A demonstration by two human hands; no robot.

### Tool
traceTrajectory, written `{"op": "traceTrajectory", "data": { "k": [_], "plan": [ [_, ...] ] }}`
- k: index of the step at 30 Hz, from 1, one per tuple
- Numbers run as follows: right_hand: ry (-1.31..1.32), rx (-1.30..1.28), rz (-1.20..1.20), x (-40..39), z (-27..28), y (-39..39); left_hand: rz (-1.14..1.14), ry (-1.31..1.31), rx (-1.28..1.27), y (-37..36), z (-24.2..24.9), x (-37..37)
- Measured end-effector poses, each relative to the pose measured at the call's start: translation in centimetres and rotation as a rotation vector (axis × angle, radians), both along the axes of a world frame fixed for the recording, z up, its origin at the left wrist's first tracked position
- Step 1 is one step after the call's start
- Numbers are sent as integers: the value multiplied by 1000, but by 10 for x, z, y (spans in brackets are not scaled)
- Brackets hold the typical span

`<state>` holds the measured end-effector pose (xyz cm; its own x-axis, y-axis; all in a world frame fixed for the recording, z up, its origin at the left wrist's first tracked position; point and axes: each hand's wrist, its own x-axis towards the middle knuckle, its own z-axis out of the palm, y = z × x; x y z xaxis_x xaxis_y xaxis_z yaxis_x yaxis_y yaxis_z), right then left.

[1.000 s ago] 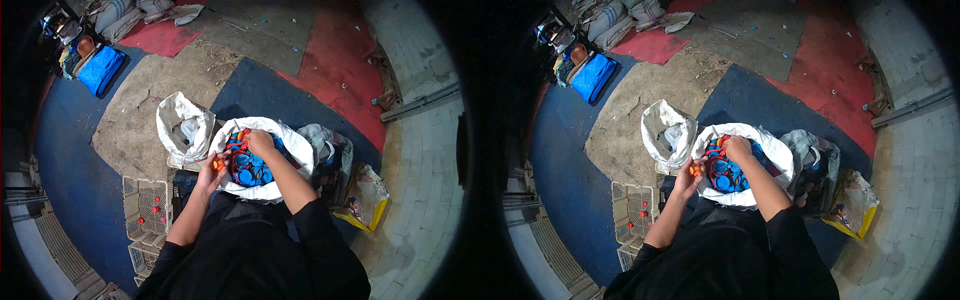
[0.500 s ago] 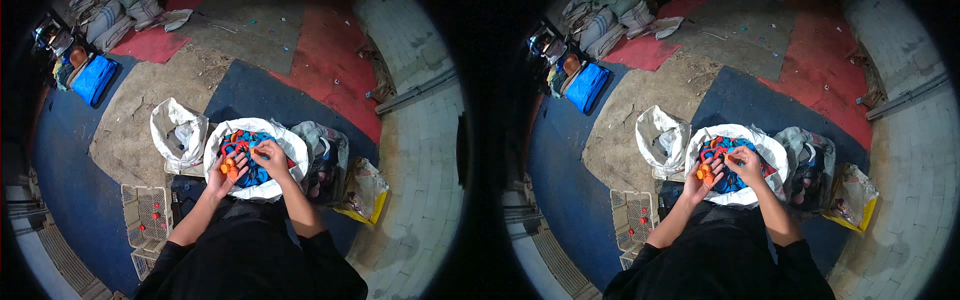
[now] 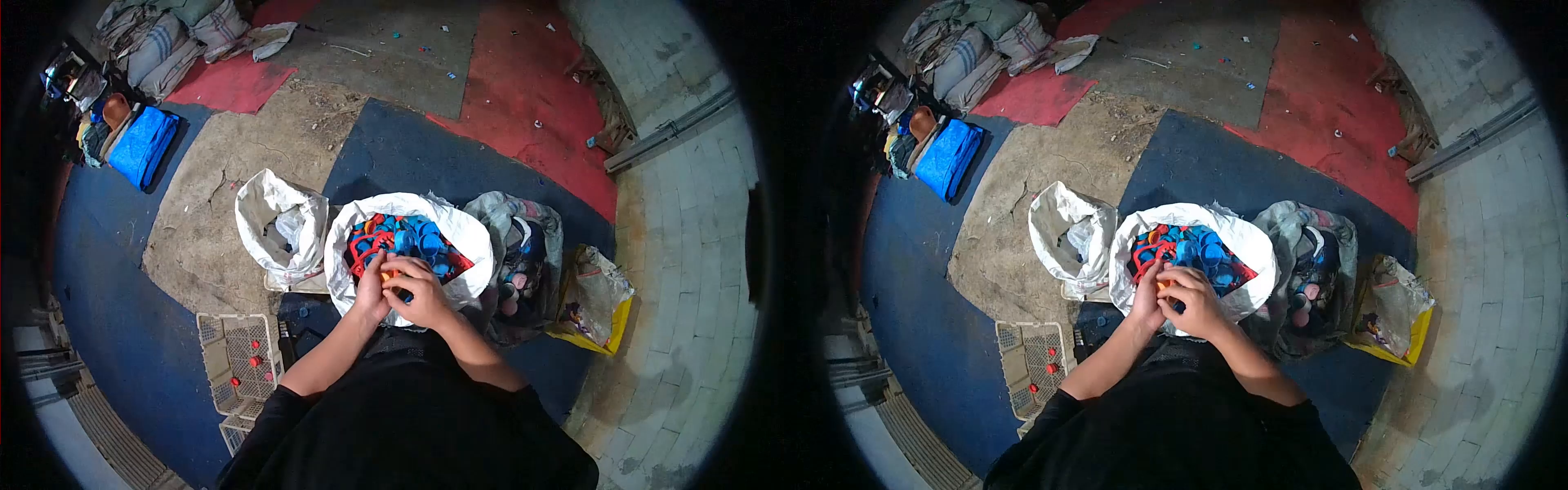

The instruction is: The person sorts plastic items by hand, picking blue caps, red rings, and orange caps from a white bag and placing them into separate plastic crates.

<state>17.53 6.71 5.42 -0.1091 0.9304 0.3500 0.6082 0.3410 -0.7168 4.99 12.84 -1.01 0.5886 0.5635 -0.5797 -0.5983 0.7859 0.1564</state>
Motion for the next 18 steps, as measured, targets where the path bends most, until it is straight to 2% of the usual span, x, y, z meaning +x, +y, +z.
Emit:
{"op": "traceTrajectory", "data": {
  "k": [3,4,5,7,8,11,12,15,18],
  "plan": [
    [468,-77,-259,-17,-7,-2,40,164,261,-3,14,-4],
    [839,-351,-335,-25,-18,-7,133,191,315,-3,21,3],
    [1190,-409,-255,-28,-28,-5,198,173,360,-7,23,5],
    [1605,-654,-301,-35,-25,-4,164,490,542,-14,25,6],
    [1688,-764,-320,-37,-21,-1,147,524,589,-22,30,5],
    [1768,-782,-210,-37,-28,4,332,470,614,-44,22,3],
    [1722,-811,-239,-40,-22,7,372,554,794,-51,8,-1],
    [1653,-953,-78,-47,-35,-1,555,661,728,-77,28,-8],
    [1566,-1030,51,-65,-32,-21,746,796,546,-110,31,-14]
  ]
}}
